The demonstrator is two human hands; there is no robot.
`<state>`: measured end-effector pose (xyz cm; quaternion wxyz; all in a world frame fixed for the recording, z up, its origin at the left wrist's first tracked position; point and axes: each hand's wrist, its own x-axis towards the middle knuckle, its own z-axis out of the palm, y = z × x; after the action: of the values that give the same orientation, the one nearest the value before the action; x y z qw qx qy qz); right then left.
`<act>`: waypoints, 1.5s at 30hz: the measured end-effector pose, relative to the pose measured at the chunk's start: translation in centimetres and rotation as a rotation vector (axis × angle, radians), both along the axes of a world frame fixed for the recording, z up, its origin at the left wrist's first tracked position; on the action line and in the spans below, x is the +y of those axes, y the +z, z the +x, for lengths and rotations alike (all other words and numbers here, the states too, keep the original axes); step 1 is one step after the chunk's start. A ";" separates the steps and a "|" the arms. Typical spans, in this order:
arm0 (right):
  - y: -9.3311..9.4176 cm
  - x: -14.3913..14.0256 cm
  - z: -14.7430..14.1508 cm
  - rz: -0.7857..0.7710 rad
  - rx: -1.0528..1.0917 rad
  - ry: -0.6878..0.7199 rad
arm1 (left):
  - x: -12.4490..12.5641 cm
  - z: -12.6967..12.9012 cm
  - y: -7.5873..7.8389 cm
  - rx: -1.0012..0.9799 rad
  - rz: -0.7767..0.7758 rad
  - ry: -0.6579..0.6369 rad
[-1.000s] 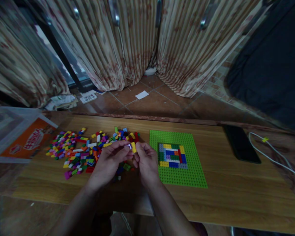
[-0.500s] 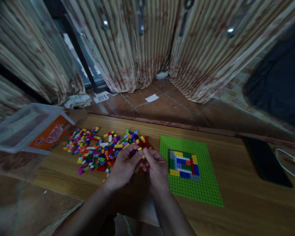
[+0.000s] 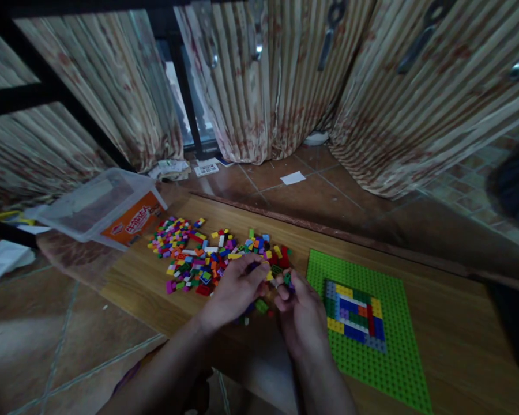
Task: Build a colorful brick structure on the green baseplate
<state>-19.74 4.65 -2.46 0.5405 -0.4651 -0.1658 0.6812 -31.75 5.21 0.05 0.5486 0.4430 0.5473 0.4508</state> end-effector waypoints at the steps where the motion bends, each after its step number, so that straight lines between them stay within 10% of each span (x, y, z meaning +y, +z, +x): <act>1: 0.0 0.0 0.0 0.012 -0.019 0.004 | 0.2 -0.8 0.1 0.091 0.018 0.007; 10: -1.6 0.2 -0.1 0.288 -0.736 0.166 | 1.2 -6.1 0.8 0.756 0.091 0.053; 19: -1.0 -0.3 -0.5 0.407 -0.737 0.316 | 1.1 -6.8 0.7 0.822 0.075 0.024; 29: -0.7 -0.1 1.4 0.393 -0.900 0.100 | 1.3 -6.6 -1.2 0.343 0.048 0.011; 36: -0.1 -0.8 0.7 0.605 -0.834 0.181 | 0.2 -4.6 1.6 -0.330 -0.111 -0.133; 45: 0.3 -0.8 0.8 0.841 -0.925 0.174 | -0.4 -3.0 2.1 -0.373 -0.200 -0.220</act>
<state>-18.91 3.88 -2.11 0.4921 -0.4443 -0.6733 0.3275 -34.76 4.79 2.14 0.7272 0.3523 0.4271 0.4058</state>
